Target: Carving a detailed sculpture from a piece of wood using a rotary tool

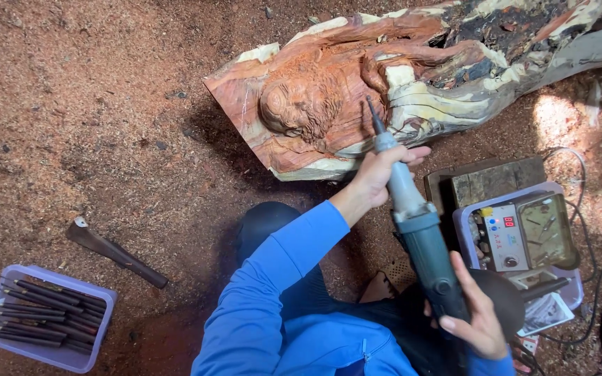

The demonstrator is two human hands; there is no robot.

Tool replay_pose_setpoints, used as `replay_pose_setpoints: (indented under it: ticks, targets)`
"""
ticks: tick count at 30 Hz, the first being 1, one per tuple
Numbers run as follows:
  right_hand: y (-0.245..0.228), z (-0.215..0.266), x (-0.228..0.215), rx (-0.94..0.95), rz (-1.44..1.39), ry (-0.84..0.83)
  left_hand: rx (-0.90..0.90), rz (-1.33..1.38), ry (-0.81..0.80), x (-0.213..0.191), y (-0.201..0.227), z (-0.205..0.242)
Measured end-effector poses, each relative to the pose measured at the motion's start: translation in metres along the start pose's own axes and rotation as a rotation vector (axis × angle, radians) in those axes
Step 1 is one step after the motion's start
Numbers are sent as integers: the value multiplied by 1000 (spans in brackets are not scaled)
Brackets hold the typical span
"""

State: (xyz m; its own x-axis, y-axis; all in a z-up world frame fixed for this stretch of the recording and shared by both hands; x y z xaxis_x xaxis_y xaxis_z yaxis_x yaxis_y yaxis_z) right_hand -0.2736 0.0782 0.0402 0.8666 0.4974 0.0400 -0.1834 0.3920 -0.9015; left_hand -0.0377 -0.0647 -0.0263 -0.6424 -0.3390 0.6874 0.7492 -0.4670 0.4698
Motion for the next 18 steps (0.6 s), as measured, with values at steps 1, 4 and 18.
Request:
replay_pose_setpoints:
  ticks: [1, 4, 18]
  targets:
    - [3, 6, -12, 47, 69, -16, -31, 65, -25, 9, -2, 5]
    - [-16, 8, -31, 99, 236, 123, 30, 46, -18, 17, -15, -18]
    - [-51, -8, -34, 78, 405, 191, 89, 113, 34, 1, -5, -46]
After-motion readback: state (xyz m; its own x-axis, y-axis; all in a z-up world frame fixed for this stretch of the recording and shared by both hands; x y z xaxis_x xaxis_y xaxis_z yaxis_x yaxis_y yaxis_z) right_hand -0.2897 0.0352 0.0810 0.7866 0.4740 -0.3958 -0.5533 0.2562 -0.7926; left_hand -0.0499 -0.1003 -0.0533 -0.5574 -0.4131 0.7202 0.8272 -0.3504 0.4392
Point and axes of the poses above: each hand's wrist, its own z-axis away from the middle knuckle, its own x-axis out of the palm, y = z × x, the point moved 9 cm from there along -z, towards the middle knuckle, and after that the axes turned 5 degrees about -z, right-handed, at the moved point
